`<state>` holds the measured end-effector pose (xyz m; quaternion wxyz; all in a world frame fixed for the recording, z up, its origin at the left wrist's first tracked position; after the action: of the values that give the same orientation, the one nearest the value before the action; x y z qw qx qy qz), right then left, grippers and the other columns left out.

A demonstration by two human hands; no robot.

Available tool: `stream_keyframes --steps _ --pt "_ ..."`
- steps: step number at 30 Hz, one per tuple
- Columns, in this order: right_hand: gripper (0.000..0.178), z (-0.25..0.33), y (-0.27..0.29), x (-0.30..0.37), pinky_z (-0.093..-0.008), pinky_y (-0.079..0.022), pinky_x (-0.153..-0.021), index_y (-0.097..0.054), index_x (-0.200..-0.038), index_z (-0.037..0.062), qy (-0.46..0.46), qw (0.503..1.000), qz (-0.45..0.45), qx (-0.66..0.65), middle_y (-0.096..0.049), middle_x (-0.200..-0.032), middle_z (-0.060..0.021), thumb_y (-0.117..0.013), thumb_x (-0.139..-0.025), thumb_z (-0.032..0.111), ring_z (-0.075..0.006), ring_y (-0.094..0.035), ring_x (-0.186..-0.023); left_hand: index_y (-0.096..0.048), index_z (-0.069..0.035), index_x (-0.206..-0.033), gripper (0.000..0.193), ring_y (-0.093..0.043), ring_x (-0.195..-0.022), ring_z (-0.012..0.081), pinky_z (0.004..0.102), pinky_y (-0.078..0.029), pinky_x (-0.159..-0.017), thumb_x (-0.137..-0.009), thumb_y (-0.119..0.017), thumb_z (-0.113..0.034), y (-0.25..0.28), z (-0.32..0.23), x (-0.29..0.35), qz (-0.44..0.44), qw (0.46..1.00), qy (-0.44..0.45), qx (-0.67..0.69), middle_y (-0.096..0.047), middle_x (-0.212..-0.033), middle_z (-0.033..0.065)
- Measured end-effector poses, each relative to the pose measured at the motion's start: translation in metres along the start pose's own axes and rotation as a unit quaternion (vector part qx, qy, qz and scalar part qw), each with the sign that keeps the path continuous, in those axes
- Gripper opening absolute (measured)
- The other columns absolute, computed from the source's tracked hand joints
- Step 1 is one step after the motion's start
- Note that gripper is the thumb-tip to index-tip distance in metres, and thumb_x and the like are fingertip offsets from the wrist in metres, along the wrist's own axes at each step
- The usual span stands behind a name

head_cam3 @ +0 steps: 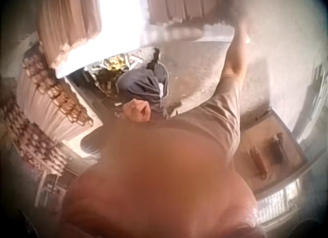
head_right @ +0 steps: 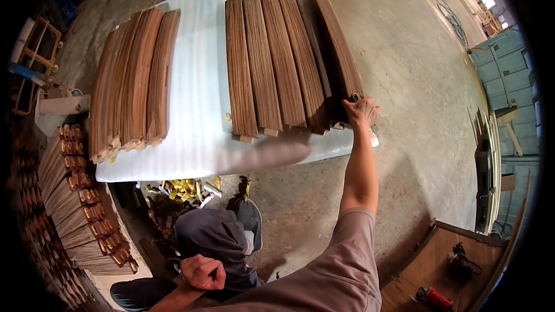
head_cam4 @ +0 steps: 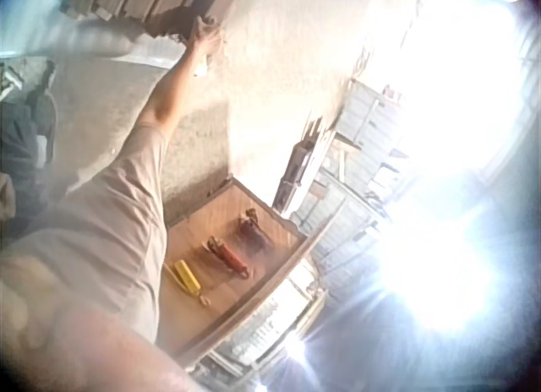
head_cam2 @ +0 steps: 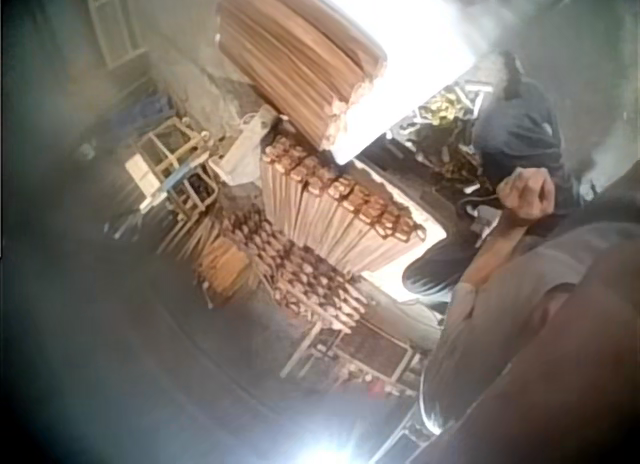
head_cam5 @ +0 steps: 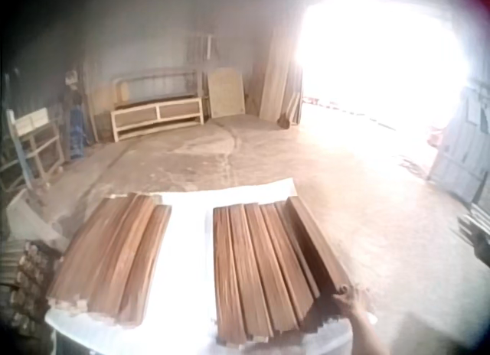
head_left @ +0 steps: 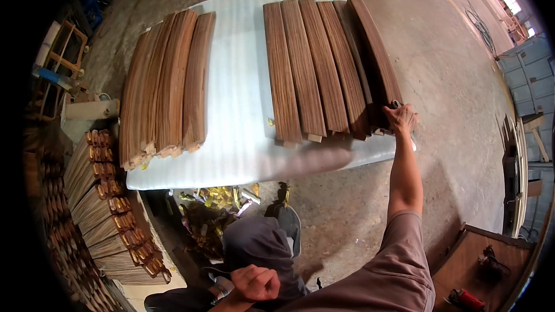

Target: The person sits on the floor and uses a small knife to carve the ends of long, thin wooden slats. They hold each slat in their left hand and carefully shave off wood with the knife in their right hand, creating wood shavings. After finishing a slat, they place it on a nearby table and pick up another one to repeat the process.

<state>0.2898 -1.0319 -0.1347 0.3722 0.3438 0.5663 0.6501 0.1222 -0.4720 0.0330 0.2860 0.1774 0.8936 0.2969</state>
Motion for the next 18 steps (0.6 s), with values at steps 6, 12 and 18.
stream_keyframes --steps 6,12,18 --pt "0.075 0.012 -0.006 -0.016 -0.0460 -0.051 -0.096 -0.066 -0.121 0.0033 0.016 1.000 0.011 0.025 -0.069 -0.117 -0.0197 -0.078 -0.070 0.057 -0.0414 -0.062 -0.112 -0.062 -0.008 -0.085 0.017 -0.055 -0.049 0.0181 0.0279 -0.045 -0.046 -0.070 -0.069 -0.002 0.005 0.002 0.000 0.017 1.000 0.003 -0.011 -0.059 -0.069 0.0012" --pt "0.037 -0.003 -0.050 -0.029 -0.0418 -0.051 -0.100 -0.063 -0.135 0.0297 0.482 0.862 -0.014 0.155 -0.065 -0.133 -0.0069 -0.054 -0.100 0.035 -0.0300 -0.064 -0.115 -0.063 -0.005 -0.085 0.018 -0.057 -0.052 0.0174 0.0280 -0.044 -0.043 -0.070 -0.070 0.002 0.024 0.007 0.006 -0.051 0.998 -0.033 0.019 -0.059 -0.071 0.0031" --pt "0.021 0.003 -0.048 -0.002 -0.0364 -0.045 -0.075 -0.059 -0.102 0.0130 0.347 0.934 -0.011 -0.080 -0.059 -0.102 -0.0033 -0.056 -0.096 0.033 -0.0219 -0.055 -0.087 -0.061 -0.005 -0.088 0.018 -0.061 -0.065 0.0264 0.0381 -0.048 -0.052 -0.072 -0.066 0.002 0.040 0.007 0.035 -0.122 0.990 0.000 0.072 -0.059 -0.080 0.0071"
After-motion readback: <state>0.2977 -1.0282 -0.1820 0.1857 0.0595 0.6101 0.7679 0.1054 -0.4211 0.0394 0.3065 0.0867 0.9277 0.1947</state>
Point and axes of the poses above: each hand's wrist, its own x-axis away from the middle knuckle, its own y-axis out of the back of the hand, z = x × y, the point moved 5 cm from there along -x, towards the middle knuckle
